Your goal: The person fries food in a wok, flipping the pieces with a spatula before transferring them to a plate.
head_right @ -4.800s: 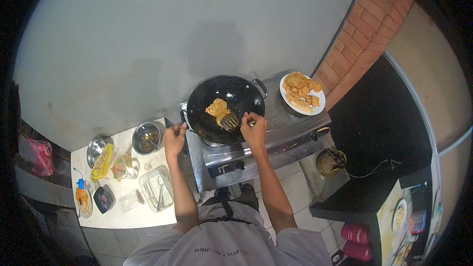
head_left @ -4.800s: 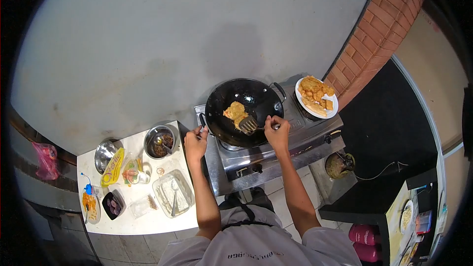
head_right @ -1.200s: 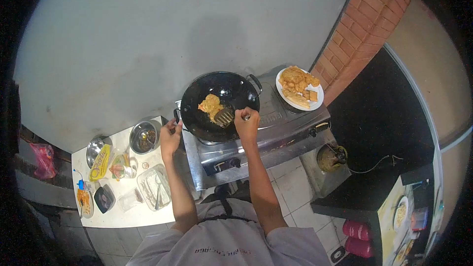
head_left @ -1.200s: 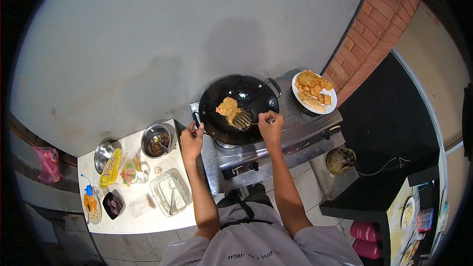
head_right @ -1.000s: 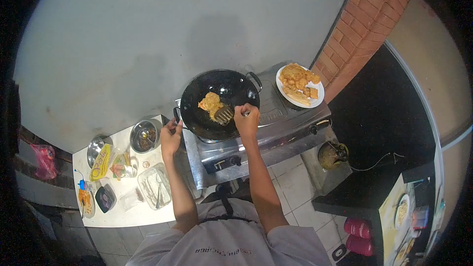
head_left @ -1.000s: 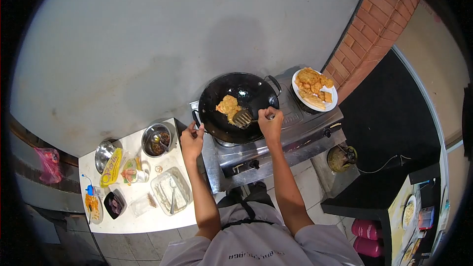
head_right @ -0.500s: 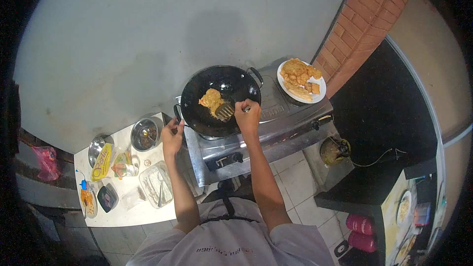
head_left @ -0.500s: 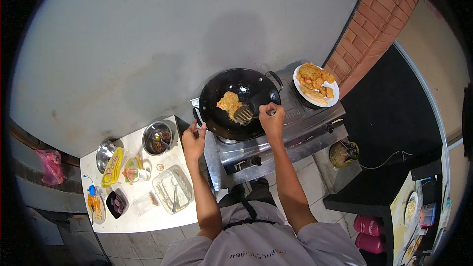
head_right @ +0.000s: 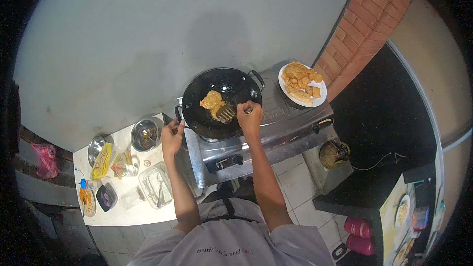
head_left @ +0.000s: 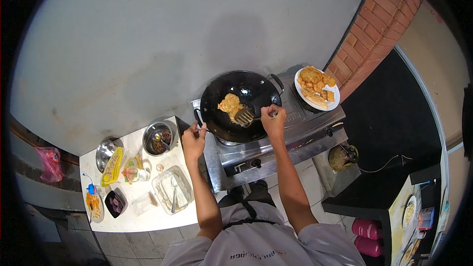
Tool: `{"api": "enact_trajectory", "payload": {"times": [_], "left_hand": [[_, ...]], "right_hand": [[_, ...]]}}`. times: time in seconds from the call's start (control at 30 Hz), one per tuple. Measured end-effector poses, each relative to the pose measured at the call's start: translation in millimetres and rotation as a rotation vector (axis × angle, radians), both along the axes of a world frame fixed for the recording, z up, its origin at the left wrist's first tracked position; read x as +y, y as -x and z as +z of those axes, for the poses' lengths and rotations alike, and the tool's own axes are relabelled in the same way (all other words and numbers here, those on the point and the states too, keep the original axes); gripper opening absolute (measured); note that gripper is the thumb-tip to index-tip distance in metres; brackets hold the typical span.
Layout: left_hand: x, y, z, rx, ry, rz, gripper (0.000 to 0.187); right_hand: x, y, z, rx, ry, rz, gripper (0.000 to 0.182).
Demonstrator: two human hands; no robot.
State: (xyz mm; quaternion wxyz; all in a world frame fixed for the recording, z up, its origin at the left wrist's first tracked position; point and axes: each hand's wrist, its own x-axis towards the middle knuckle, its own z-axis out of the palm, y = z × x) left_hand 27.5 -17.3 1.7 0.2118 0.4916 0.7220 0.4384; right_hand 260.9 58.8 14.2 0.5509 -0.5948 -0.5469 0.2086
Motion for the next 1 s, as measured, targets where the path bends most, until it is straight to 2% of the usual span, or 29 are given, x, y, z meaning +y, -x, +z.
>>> {"api": "enact_trajectory", "payload": {"times": [0.23, 0.37, 0.43, 0.53, 0.57, 0.63, 0.73, 0.83, 0.87, 0.93, 1.0], "left_hand": [[-7.4, -2.0, -2.0, -0.047, -0.048, 0.017, 0.049], [-9.3, -1.9, 2.6, -0.052, 0.036, -0.003, 0.048], [-1.2, -1.1, 4.2, -0.077, 0.028, -0.001, 0.048], [-0.2, -3.6, 3.7, -0.083, -0.018, 0.027, 0.047], [0.5, -3.4, 2.5, -0.088, -0.018, 0.032, 0.048], [2.5, -4.1, -0.8, -0.110, -0.041, 0.044, 0.047], [3.8, -5.6, -0.1, -0.076, -0.009, 0.068, 0.047], [1.6, -11.3, 9.3, -0.098, -0.092, 0.094, 0.039], [-2.5, -14.2, 15.6, -0.083, -0.095, 0.126, 0.039], [-5.3, -14.2, 20.0, -0.010, -0.114, 0.146, 0.039], [-8.9, -17.4, 21.9, -0.043, -0.103, 0.160, 0.039]], "right_hand": [[9.1, -17.1, -14.7, -0.009, 0.004, 0.088, 0.027], [27.4, -25.2, -24.3, 0.073, -0.043, 0.106, 0.028], [48.1, -37.8, -27.6, 0.230, 0.039, 0.323, 0.019], [57.7, -47.9, -19.9, 0.139, 0.099, 0.454, 0.018], [58.8, -48.3, -17.4, 0.134, 0.100, 0.460, 0.018], [58.4, -43.7, -7.0, 0.288, 0.120, 0.430, 0.028], [73.8, -52.6, -10.1, 0.195, 0.144, 0.576, 0.029], [84.7, -57.1, -11.6, 0.249, 0.155, 0.666, 0.032], [90.1, -61.5, -8.6, 0.252, 0.160, 0.808, 0.031], [99.6, -66.4, -3.8, 0.141, 0.175, 0.883, 0.030], [107.1, -69.9, -4.1, 0.144, 0.177, 0.910, 0.030]]}}
